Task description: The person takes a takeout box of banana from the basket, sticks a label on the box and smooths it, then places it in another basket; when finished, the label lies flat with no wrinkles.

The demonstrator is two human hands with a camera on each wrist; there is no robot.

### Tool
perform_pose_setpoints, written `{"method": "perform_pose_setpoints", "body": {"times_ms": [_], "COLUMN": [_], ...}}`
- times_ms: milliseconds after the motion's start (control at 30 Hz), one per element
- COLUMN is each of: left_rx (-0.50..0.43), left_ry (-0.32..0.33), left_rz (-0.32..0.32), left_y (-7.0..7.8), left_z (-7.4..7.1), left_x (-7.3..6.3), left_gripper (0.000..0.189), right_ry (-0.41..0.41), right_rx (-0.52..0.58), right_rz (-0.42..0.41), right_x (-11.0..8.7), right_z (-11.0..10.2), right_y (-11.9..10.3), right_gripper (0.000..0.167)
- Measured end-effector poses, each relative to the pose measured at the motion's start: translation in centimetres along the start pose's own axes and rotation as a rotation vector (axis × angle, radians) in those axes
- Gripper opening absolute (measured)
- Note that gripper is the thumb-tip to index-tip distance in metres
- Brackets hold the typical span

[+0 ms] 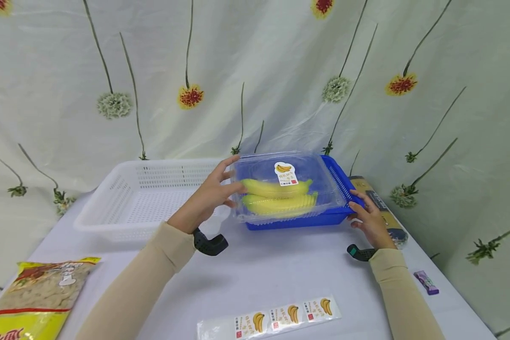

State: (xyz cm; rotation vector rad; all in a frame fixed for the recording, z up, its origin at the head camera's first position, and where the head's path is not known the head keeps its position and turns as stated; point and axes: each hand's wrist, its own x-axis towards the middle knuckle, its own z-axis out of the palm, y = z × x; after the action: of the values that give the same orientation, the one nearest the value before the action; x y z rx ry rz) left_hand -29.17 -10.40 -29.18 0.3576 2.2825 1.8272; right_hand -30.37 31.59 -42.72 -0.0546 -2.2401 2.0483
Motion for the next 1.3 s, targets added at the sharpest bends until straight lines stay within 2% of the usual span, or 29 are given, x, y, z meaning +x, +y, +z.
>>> {"method": "perform_pose_setpoints", "body": {"times_ms": [167, 333, 600, 733, 1067, 1300], "left_rx": [-0.061, -0.086, -0.137, -0.163, -0.152, -0.044], "left_ry": [-0.008, 0.014, 0.085, 0.107, 0.113, 0.125], "left_rz": [-0.016, -0.035, -0.051, -0.075, -0.126, -0.17], "left_y": [-0.2, -0.5, -0.9, -1.2, -2.3, -2.9], "left_z": [0.4, 0.9, 1.2, 1.7, 2.6, 3.5], "left_x": [1.4, 2.9, 5.5, 6.5, 8.3, 8.9], "left_gripper": [0.086, 0.085, 0.084, 0.085, 0.082, 0.079], "right_ry": [0.004, -0.002, 0.016, 0.024, 0.034, 0.046], "right_rx": [0.011, 0.025, -0.021, -0.015, -0.018, -0.039], "right_rz": [-0.007, -0.015, -0.009, -0.016, -0.021, -0.015], "right_x": [-0.1, 0.0, 0.1, 0.2, 0.3, 0.3], "right_z": [0.1, 0.1, 0.0, 0.0, 0.1, 0.3], "right_y": [-0.1, 0.1, 0.2, 0.4, 0.5, 0.4], "right_gripper": [0.045, 0.039, 0.051, 0.048, 0.047, 0.053]}}
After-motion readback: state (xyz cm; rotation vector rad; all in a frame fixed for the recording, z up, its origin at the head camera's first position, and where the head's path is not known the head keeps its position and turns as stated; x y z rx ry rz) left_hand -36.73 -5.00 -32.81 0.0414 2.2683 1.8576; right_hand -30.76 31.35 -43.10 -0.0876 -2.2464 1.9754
